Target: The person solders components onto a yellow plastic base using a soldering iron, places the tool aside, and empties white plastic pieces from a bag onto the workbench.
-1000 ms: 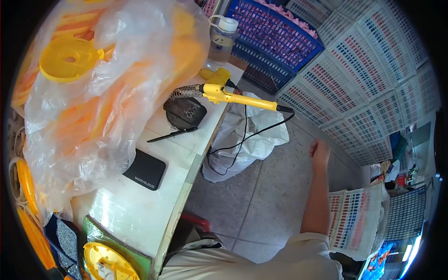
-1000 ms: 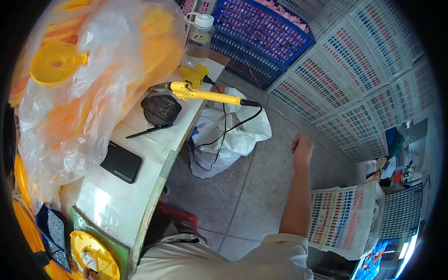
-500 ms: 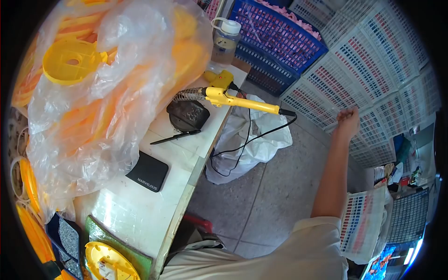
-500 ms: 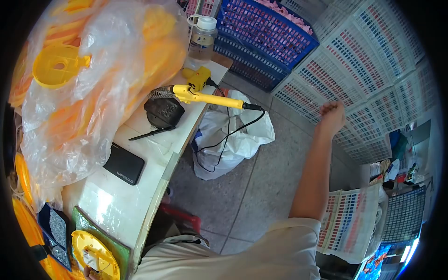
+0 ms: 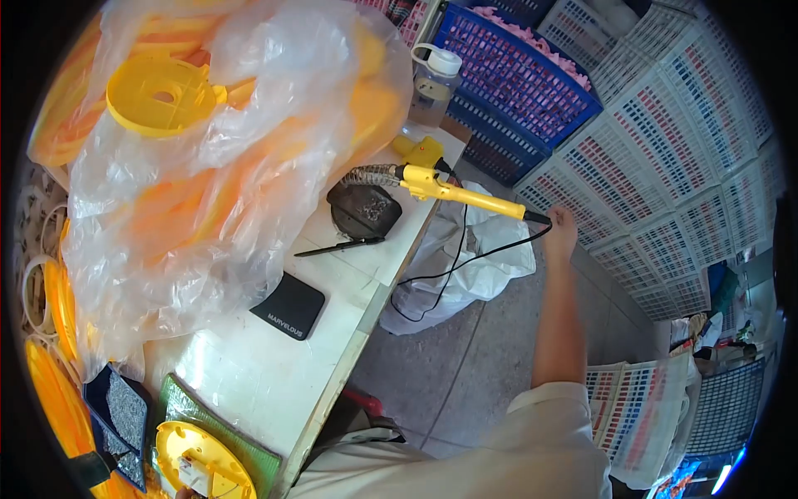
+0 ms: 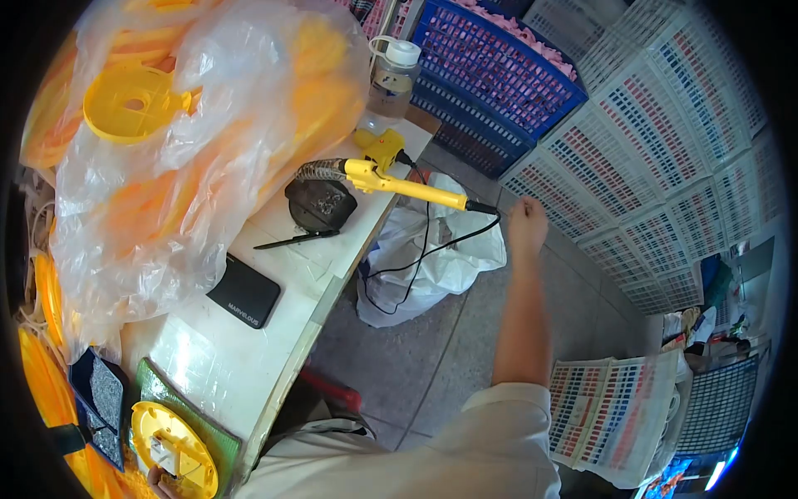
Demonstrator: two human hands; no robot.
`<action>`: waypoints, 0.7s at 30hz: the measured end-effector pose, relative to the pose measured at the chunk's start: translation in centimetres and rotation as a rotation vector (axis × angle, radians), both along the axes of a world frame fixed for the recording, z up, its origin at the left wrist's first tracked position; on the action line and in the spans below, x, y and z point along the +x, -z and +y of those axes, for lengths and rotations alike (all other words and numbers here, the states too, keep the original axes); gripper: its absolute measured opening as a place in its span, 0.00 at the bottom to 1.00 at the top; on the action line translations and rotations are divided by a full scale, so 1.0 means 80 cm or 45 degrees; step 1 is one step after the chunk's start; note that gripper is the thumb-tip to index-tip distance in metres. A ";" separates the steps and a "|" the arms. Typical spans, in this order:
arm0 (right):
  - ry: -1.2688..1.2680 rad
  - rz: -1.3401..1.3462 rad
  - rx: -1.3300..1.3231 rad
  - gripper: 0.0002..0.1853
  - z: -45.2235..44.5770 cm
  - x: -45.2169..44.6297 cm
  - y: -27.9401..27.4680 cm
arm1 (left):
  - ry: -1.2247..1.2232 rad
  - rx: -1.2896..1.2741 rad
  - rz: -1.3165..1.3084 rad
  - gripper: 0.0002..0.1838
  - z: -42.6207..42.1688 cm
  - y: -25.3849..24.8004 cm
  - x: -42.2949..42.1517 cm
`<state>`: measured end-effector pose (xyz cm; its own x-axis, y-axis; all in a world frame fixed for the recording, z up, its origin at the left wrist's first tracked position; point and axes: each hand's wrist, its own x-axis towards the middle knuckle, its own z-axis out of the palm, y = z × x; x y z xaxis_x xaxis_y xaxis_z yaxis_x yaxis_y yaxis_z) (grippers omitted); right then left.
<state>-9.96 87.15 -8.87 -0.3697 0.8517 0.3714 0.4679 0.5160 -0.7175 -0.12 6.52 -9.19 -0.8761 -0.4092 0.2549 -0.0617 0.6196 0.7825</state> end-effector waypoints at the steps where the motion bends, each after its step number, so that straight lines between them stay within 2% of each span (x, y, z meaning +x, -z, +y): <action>1: 0.044 0.045 0.210 0.11 -0.011 0.014 0.018 | -0.004 0.000 -0.001 0.23 -0.001 -0.001 0.000; 2: 0.086 0.093 0.427 0.10 -0.021 0.029 0.032 | -0.010 0.006 0.001 0.23 0.001 0.000 0.000; 6: 0.100 0.202 0.088 0.06 -0.094 0.109 0.103 | -0.010 0.060 0.014 0.22 0.012 -0.009 -0.005; 7: 0.072 0.175 0.140 0.06 -0.127 0.127 0.130 | 0.018 0.048 0.022 0.21 0.011 -0.009 -0.005; 9: -0.082 -0.128 0.060 0.03 -0.233 0.147 0.133 | 0.069 0.028 0.044 0.21 0.009 -0.008 -0.004; 10: -0.195 -0.312 -0.037 0.05 -0.268 0.166 0.153 | 0.057 0.048 0.030 0.21 0.013 -0.011 -0.006; 12: -0.538 -0.289 -0.255 0.04 -0.353 0.161 0.135 | 0.022 0.077 0.006 0.21 0.025 -0.022 -0.008; 14: -1.037 -0.123 -0.034 0.04 -0.396 0.124 0.087 | 0.021 0.070 0.027 0.20 0.021 -0.019 -0.006; 16: -1.302 0.148 0.009 0.05 -0.424 0.072 0.043 | 0.029 0.063 0.042 0.20 0.019 -0.015 -0.007; 21: -1.423 0.135 0.051 0.06 -0.451 0.002 0.001 | 0.033 0.149 0.024 0.16 0.019 -0.013 -0.003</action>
<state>-9.81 51.07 -8.92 -0.8834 0.0483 0.4660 -0.3347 0.6311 -0.6998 -0.39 8.03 -8.16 -0.8821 -0.4146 0.2235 -0.0313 0.5251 0.8505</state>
